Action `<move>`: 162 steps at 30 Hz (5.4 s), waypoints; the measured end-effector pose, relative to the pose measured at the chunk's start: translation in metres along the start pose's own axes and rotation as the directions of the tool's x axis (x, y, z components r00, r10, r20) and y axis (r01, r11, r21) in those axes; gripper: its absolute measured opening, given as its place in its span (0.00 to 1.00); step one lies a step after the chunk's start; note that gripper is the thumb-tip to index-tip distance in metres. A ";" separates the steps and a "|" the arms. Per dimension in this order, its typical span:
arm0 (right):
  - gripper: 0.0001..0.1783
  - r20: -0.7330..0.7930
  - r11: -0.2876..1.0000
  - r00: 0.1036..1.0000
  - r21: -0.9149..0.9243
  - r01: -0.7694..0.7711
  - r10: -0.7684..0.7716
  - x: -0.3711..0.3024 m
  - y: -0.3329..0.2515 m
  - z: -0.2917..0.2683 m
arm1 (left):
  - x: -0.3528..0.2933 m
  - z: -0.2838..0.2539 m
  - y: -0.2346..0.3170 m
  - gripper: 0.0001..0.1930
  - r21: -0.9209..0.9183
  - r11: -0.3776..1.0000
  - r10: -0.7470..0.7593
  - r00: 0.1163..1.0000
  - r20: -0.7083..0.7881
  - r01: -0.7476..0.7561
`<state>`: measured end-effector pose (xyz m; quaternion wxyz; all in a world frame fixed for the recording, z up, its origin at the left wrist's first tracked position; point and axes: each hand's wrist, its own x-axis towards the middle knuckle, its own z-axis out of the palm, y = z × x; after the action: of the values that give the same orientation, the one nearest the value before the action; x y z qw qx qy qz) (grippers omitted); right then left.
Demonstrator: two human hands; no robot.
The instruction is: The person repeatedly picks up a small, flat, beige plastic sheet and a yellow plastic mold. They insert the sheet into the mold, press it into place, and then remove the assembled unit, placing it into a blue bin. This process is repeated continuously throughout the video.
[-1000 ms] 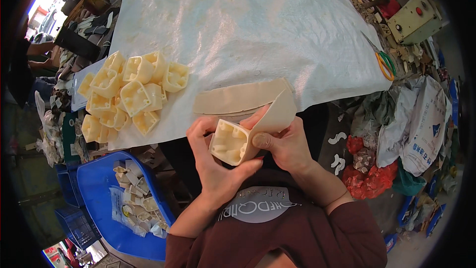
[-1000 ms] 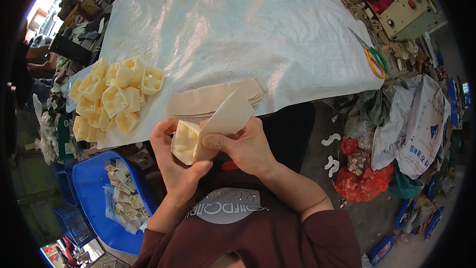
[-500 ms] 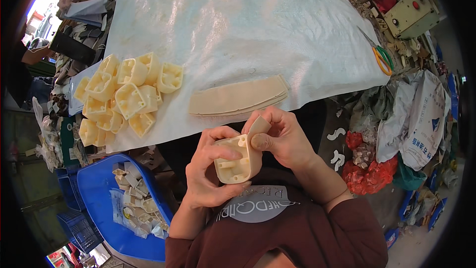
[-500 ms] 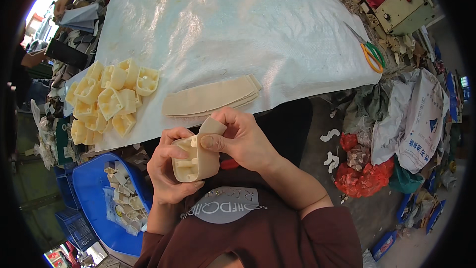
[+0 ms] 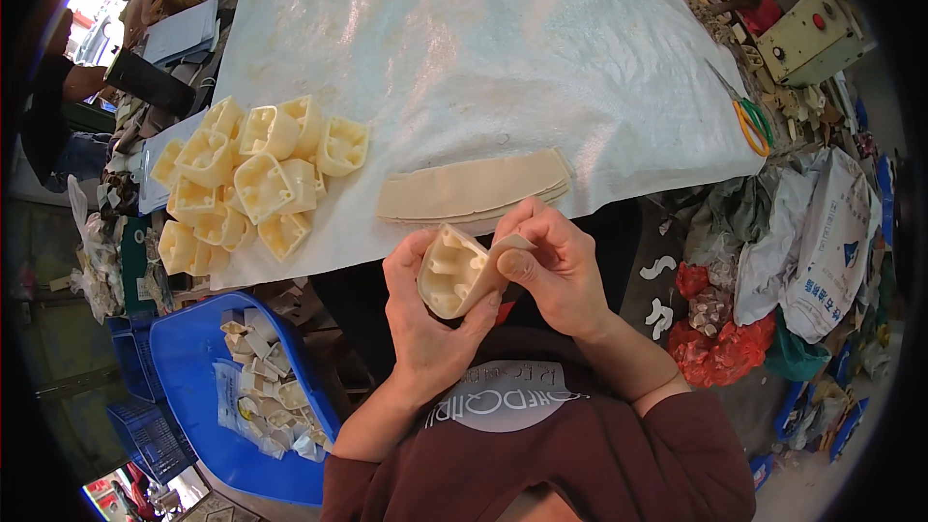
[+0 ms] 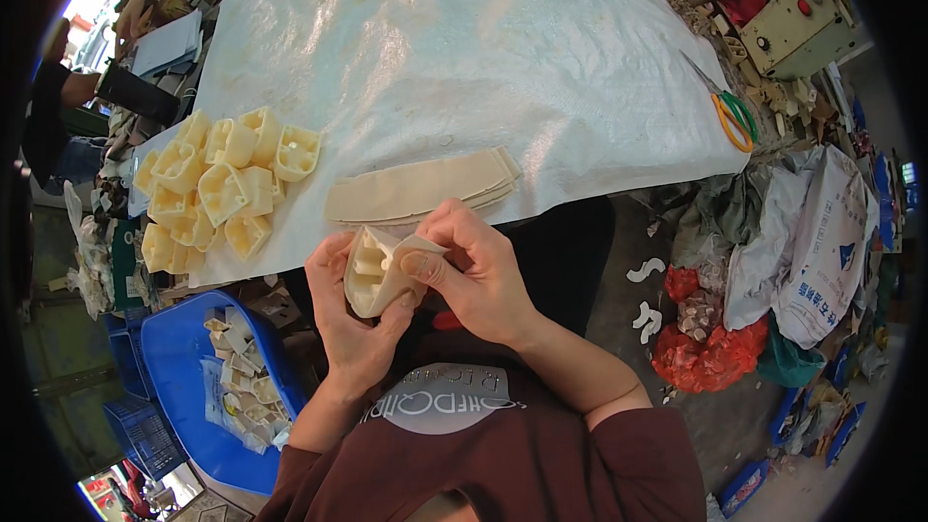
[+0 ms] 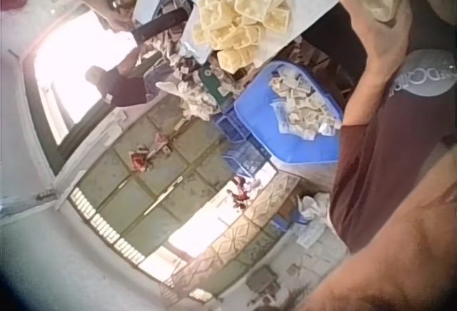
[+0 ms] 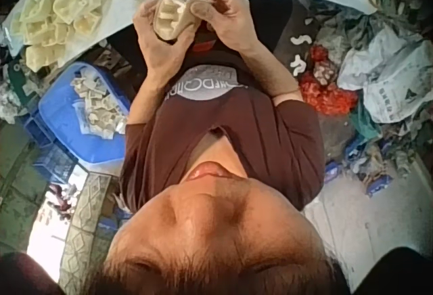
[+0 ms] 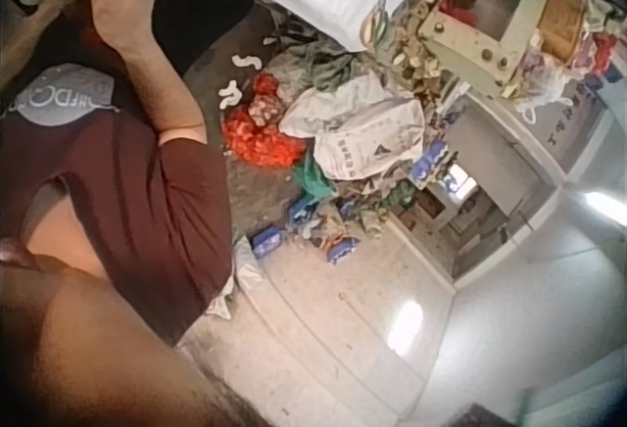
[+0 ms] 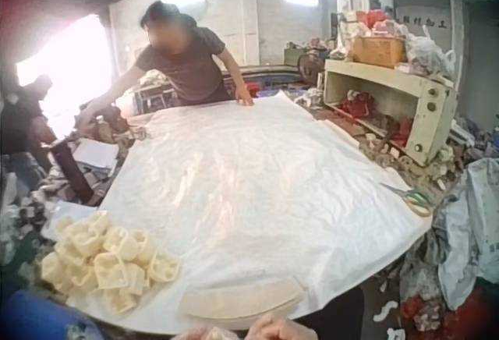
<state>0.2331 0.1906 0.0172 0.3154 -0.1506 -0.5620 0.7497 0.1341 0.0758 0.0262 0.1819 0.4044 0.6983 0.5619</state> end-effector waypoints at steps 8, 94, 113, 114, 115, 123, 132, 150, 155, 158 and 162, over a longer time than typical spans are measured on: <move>0.09 0.202 0.987 0.979 0.161 -0.014 -0.020 0.002 0.000 -0.004 | 0.006 -0.004 -0.004 0.41 -0.241 0.969 0.089 0.990 0.110 -0.060; 0.43 0.447 0.805 0.874 -0.439 0.399 -0.190 0.011 0.018 -0.002 | 0.022 -0.006 -0.027 0.29 -0.694 0.517 -0.268 0.865 0.424 0.501; 0.15 0.328 0.979 0.938 -0.123 0.163 -0.115 0.016 0.035 0.004 | 0.023 0.010 -0.003 0.28 -0.737 0.550 -0.388 0.901 0.191 0.393; 0.17 0.307 0.971 0.943 -0.153 0.185 -0.132 0.014 0.034 0.007 | 0.024 0.008 -0.004 0.28 -0.751 0.536 -0.389 0.902 0.186 0.386; 0.19 0.289 0.962 0.946 -0.181 0.206 -0.149 0.010 0.033 0.011 | 0.027 0.006 -0.005 0.27 -0.766 0.522 -0.391 0.903 0.177 0.376; 0.35 0.323 0.959 0.938 -0.206 0.195 -0.122 0.005 0.032 0.012 | 0.025 0.006 -0.010 0.25 -0.909 0.237 -0.417 0.882 0.222 0.341; 0.47 0.363 0.642 0.883 -0.609 0.466 -0.297 0.008 0.000 0.003 | 0.026 -0.011 -0.026 0.37 -0.919 0.050 -0.097 0.918 0.385 0.391; 0.32 0.153 0.809 0.978 -0.551 0.206 -0.145 0.004 0.005 0.007 | 0.010 0.019 -0.016 0.34 -0.716 0.670 -0.090 0.980 0.180 0.193; 0.28 0.230 0.740 0.926 -0.557 0.378 -0.300 0.008 0.017 0.002 | 0.009 0.020 -0.012 0.28 -0.755 0.608 -0.138 0.969 0.205 0.246; 0.27 0.189 0.881 0.951 -0.366 0.298 -0.244 0.009 0.018 0.006 | 0.013 0.019 -0.007 0.24 -0.869 0.405 -0.144 0.958 0.247 0.285; 0.26 0.178 0.968 0.975 -0.189 0.165 -0.131 0.005 0.012 0.007 | 0.012 0.016 -0.010 0.20 -0.902 0.292 -0.264 0.934 0.242 0.317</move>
<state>0.2215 0.1871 0.0084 0.3064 -0.0774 -0.6691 0.6726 0.1347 0.0945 0.0138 0.4932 0.1085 0.3114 0.8050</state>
